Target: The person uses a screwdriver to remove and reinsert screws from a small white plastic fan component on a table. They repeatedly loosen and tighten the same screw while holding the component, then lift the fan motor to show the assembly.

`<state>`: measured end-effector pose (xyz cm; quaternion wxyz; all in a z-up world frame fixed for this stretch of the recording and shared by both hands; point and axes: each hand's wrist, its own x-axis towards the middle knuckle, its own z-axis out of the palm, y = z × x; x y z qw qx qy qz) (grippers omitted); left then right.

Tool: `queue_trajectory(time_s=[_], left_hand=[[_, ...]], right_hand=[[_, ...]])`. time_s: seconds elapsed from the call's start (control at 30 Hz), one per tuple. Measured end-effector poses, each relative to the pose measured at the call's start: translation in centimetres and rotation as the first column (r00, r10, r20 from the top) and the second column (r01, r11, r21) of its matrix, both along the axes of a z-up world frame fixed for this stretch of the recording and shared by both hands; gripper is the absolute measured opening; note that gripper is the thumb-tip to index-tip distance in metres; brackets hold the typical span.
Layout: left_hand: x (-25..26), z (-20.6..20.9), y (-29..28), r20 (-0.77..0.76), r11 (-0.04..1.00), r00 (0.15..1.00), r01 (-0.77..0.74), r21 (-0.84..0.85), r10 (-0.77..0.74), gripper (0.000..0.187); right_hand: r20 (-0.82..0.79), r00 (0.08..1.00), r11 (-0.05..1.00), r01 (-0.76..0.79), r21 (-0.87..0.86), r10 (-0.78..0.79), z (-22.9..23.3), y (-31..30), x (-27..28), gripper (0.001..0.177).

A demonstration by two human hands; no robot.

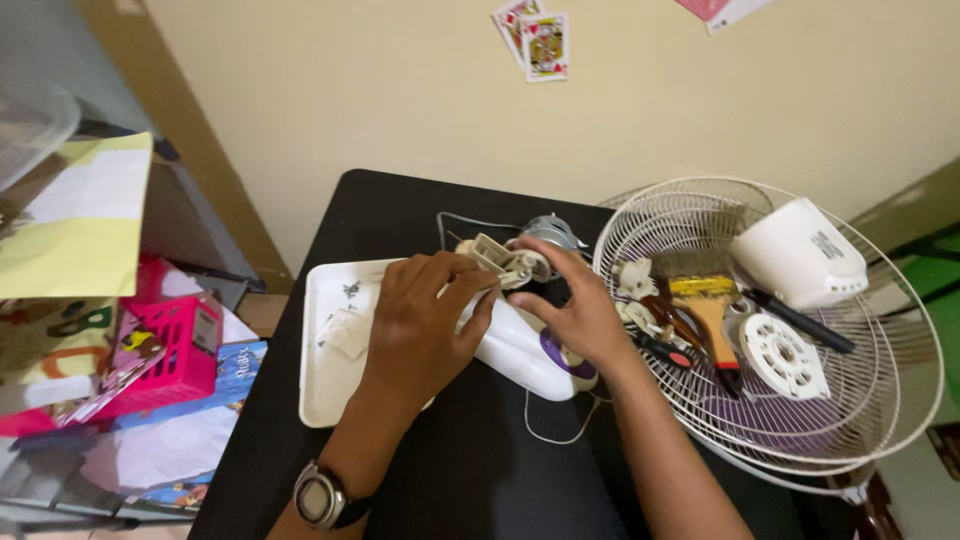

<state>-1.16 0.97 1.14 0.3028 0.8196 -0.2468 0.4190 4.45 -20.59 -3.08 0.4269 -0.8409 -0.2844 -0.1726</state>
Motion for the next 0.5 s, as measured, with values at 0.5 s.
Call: queue_trajectory(time_s=[0.5], left_hand=[[0.3,0.3,-2.4,0.118,0.951,0.978,-0.194,0.241,0.170,0.019]], right_hand=[[-0.038,0.895,0.819,0.390,-0.422,-0.445,-0.9,-8.0,-5.3,0.026]])
